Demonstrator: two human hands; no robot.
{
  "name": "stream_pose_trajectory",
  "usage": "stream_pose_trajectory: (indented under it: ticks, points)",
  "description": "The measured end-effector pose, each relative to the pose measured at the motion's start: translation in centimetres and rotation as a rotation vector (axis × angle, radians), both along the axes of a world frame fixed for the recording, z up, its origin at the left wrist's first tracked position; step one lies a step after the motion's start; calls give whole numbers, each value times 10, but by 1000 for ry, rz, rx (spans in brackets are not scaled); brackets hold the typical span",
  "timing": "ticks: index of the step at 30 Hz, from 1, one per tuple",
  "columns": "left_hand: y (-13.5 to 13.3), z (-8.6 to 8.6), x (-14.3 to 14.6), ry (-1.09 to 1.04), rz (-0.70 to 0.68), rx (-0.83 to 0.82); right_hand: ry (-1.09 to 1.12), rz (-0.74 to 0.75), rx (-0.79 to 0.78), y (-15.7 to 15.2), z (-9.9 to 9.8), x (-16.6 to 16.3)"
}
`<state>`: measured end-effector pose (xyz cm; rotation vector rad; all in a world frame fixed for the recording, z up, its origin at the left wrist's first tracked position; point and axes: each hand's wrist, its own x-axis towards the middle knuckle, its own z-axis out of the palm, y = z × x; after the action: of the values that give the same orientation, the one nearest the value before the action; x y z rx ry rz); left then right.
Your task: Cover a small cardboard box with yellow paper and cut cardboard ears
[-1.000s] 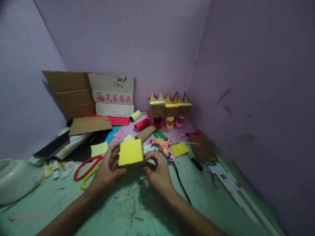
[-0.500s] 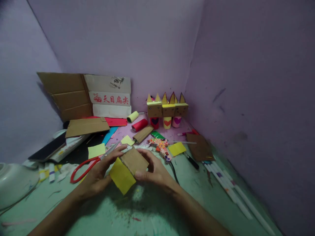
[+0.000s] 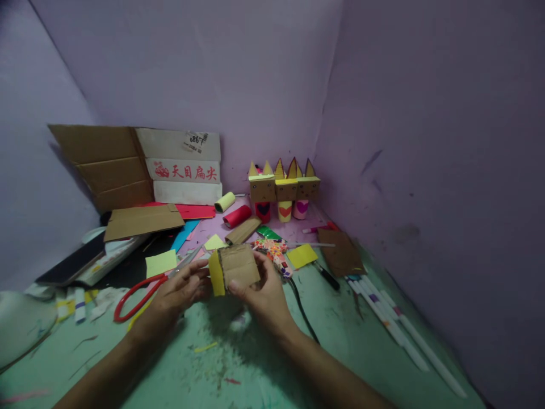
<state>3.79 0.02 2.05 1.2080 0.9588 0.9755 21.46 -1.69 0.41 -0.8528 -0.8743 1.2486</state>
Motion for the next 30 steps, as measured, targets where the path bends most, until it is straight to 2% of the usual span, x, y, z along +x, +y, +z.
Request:
stream_pose_trajectory:
  ticks: [4,9,13,19,25,30]
  points:
    - [-5,-3,5,-21,-118,65,-76,-20,5,1,-3,-1]
    - [-9,-1,10,63,-167,98,-154,-8,-19,2,-7,-2]
    - [-10,0,9,124,-131,135,-114,31,-9,2,-10,-2]
    - [-10,1,7,132,-78,181,73,180,10,1,-12,-2]
    - [-10,5,7,104,-79,146,217,246,-96,0,2,-3]
    - [-8,6,6,110,-26,156,258,338,-152,-2,13,-3]
